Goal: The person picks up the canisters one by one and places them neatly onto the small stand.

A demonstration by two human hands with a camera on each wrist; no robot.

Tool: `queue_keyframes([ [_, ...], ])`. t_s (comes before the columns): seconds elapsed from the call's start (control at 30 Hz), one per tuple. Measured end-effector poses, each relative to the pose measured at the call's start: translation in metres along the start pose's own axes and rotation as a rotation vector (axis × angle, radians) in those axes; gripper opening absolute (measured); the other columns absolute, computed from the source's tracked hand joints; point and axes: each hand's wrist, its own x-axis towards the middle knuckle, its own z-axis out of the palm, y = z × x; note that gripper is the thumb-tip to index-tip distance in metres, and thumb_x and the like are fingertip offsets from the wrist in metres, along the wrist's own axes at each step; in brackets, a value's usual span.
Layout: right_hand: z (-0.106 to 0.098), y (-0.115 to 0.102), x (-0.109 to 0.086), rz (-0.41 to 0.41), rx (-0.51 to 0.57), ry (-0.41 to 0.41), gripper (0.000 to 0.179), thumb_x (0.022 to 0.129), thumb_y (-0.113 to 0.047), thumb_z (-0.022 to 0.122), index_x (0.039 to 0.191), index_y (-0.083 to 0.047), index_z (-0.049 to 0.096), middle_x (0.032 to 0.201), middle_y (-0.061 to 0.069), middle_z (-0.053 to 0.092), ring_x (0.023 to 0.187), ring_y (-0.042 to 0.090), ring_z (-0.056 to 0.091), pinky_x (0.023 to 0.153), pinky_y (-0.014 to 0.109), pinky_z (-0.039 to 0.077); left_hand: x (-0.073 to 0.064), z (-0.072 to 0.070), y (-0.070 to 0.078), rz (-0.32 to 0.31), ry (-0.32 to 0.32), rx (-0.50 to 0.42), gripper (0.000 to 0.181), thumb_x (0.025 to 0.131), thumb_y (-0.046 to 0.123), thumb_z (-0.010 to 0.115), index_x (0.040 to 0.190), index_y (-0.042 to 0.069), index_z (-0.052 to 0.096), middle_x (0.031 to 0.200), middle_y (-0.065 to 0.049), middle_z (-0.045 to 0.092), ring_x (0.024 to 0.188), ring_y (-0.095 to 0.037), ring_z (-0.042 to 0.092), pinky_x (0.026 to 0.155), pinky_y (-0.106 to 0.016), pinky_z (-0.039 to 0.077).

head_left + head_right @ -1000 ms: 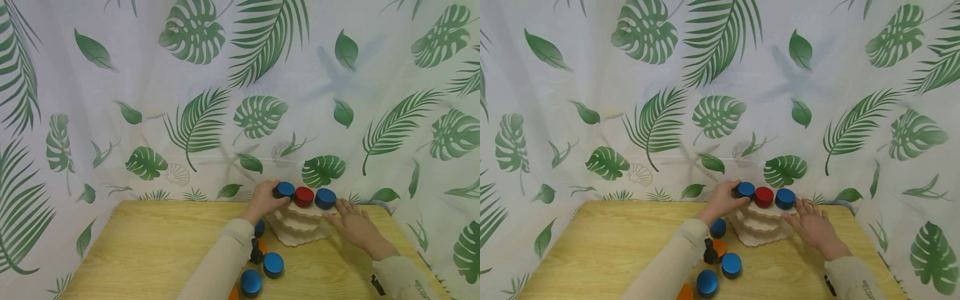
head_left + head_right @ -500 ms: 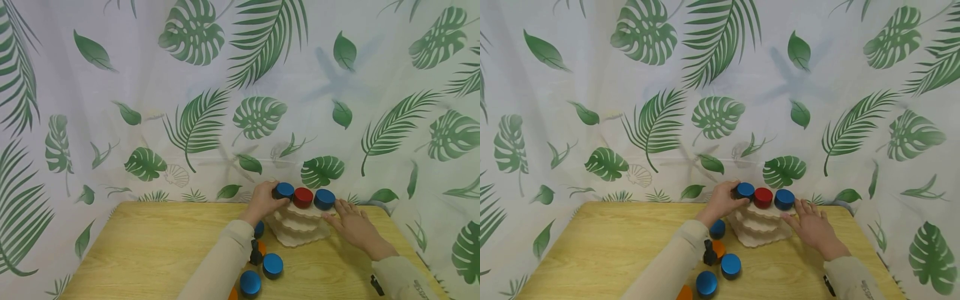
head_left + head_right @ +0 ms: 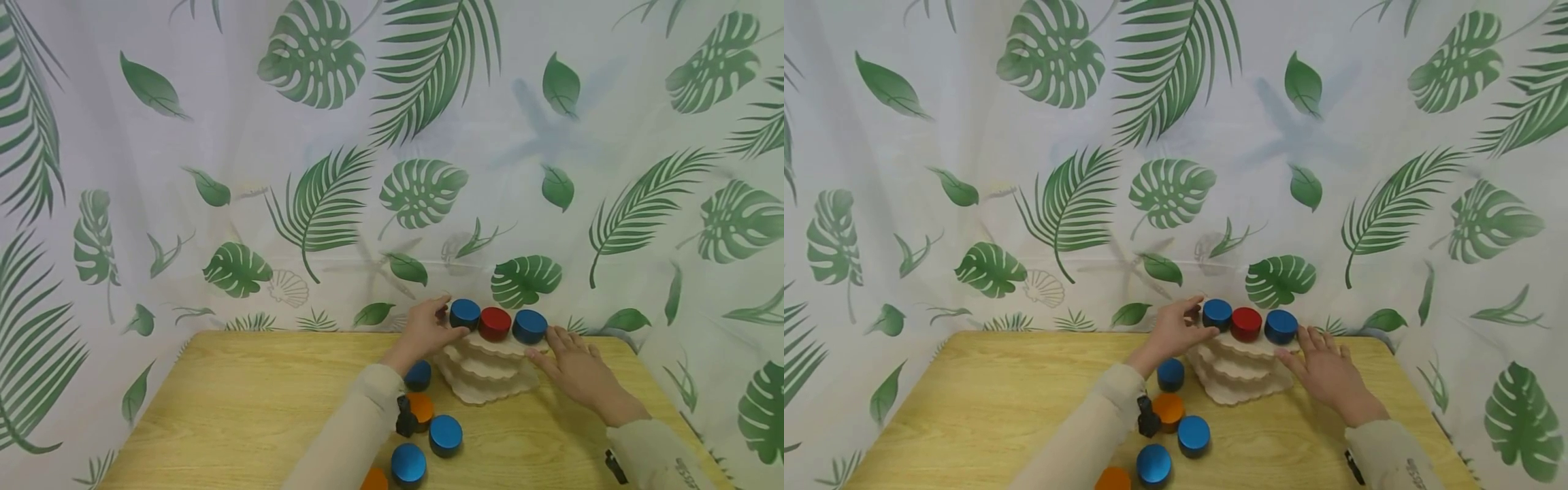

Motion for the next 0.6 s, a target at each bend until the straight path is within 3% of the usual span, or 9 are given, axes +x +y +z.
queue_keyframes([
  [0.1,0.001,0.001,0.0,-0.002,-0.002,0.003,0.09,0.11,-0.061,0.039,0.156,0.016,0.032,0.162,0.042,0.027,0.146,0.068,0.024,0.112,0.084,0.023,-0.007,-0.008,-0.006,-0.043,-0.007,-0.112,0.072,0.092,0.029,0.082,0.153,0.003,0.053,0.146,-0.019,0.063,0.123,-0.033,0.066,0.096,-0.037,0.059],
  [0.2,0.001,0.001,0.001,-0.006,-0.004,0.002,0.09,0.11,-0.061,0.039,0.157,0.016,0.031,0.162,0.042,0.027,0.146,0.068,0.024,0.112,0.084,0.023,-0.016,-0.02,-0.011,-0.053,-0.006,-0.179,0.066,0.092,0.03,0.081,0.148,0.003,0.058,0.146,-0.018,0.064,0.127,-0.036,0.065,0.103,-0.045,0.058],
  [0.4,0.002,0.0,0.003,-0.006,0.0,-0.01,0.091,0.11,-0.062,0.038,0.157,0.016,0.031,0.163,0.042,0.027,0.147,0.068,0.023,0.113,0.084,0.022,-0.039,-0.045,-0.029,0.012,-0.044,-0.173,0.045,0.093,0.031,0.079,0.129,0.004,0.071,0.128,-0.017,0.073,0.115,-0.033,0.071,0.093,-0.036,0.061],
  [0.6,0.001,0.0,0.002,-0.001,0.004,-0.008,0.091,0.11,-0.061,0.038,0.157,0.017,0.031,0.162,0.043,0.026,0.147,0.068,0.022,0.113,0.084,0.021,-0.065,-0.064,-0.044,0.004,-0.147,-0.181,0.042,0.093,0.025,0.078,0.131,0.007,0.07,0.13,-0.014,0.071,0.116,-0.032,0.071,0.09,-0.031,0.062],
])
